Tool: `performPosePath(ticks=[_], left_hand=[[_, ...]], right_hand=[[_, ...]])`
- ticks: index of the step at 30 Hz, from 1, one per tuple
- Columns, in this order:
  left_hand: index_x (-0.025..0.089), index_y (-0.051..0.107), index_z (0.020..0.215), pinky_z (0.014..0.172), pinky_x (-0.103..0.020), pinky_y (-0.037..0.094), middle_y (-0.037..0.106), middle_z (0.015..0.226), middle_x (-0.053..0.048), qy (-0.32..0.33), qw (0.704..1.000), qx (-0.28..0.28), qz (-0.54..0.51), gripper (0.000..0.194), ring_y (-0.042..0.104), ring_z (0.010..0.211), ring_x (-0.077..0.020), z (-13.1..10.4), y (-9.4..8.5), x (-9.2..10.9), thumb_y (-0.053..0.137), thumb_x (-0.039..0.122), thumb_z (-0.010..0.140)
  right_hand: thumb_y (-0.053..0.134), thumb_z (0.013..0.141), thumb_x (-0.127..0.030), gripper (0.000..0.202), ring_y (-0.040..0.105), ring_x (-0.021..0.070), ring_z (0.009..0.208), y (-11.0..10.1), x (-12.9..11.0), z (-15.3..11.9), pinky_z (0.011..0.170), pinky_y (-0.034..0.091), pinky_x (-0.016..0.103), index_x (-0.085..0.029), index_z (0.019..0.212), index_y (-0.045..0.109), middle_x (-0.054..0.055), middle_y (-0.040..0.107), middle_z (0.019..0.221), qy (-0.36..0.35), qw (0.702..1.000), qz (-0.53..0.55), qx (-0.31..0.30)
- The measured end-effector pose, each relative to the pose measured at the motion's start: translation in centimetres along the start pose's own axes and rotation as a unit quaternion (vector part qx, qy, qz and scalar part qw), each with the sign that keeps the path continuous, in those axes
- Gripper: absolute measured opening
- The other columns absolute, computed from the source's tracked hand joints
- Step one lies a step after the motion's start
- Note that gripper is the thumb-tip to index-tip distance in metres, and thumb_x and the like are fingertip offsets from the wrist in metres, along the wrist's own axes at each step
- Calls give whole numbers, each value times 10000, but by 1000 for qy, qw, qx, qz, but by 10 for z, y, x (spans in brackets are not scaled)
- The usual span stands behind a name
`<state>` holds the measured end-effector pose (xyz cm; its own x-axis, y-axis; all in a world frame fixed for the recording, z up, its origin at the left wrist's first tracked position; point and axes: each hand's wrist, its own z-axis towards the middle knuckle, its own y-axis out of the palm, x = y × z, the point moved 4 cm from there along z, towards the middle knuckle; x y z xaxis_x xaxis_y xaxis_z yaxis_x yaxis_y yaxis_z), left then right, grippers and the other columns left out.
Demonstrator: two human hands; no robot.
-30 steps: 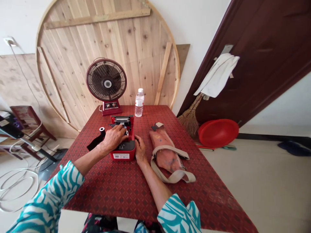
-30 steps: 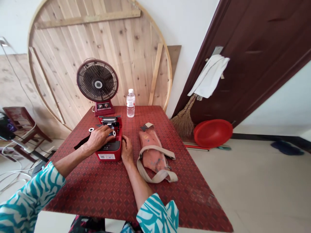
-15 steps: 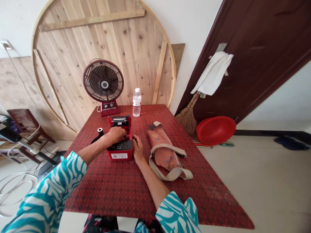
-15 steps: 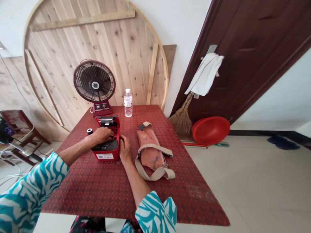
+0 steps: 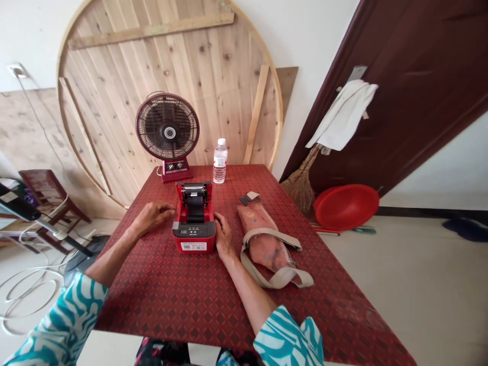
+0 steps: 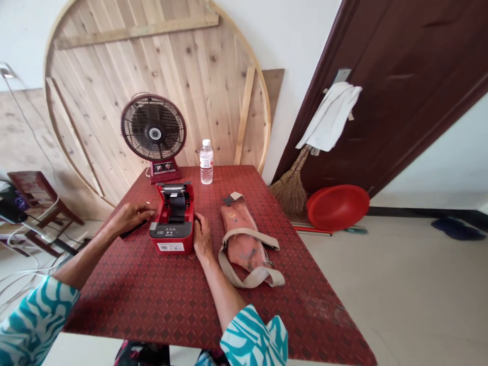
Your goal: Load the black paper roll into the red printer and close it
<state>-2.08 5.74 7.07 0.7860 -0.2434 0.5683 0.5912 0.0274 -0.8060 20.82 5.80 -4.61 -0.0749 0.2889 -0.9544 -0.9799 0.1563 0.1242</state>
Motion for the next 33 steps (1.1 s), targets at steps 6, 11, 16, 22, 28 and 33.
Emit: performPosePath(ticks=[6,11,16,22,28,33], left_hand=[[251,718,993,840,-264,471,718,1004,-21,125,989,-34,76,226,643,933,-184,11,22,26,547,299,854],[233,644,1161,861,-314,491,692,1119,-66,77,962,-18,261,293,619,1061,-227,25,30,43,501,271,908],[226,612,1197,772,-378,523,714,997,-130,16,927,-46,373,333,665,973,-304,37,38,52,530,338,894],[148,608,1170,745,-420,521,714,889,-188,-10,908,-64,414,329,672,939,-349,45,50,61,485,308,909],[210,496,1307,765,-416,518,714,968,-166,-8,908,-73,414,414,674,954,-330,45,51,60,494,296,902],[189,584,1223,751,-438,524,709,991,-175,4,905,-91,415,349,669,961,-350,47,49,58,443,282,917]], right_hand=[[487,831,-368,334,577,210,1068,0,3,-1,945,423,359,-222,1091,637,42,670,1109,19,1000,-4,-13],[471,844,-360,344,565,212,1109,0,7,-1,945,428,358,-211,1119,614,58,652,1155,20,1000,-9,-19],[455,846,-345,327,565,213,1110,0,6,0,960,423,365,-219,1098,621,55,651,1157,11,1000,-19,-15],[438,853,-327,330,574,205,1084,2,-1,-1,961,430,360,-215,1102,624,58,655,1140,1,1000,-20,-19],[430,854,-305,315,576,197,1070,3,1,1,970,425,356,-223,1084,629,51,664,1099,-14,999,-26,-12],[420,838,-297,328,573,195,1072,4,3,2,984,416,353,-205,1069,633,65,655,1106,-29,999,-28,-7]])
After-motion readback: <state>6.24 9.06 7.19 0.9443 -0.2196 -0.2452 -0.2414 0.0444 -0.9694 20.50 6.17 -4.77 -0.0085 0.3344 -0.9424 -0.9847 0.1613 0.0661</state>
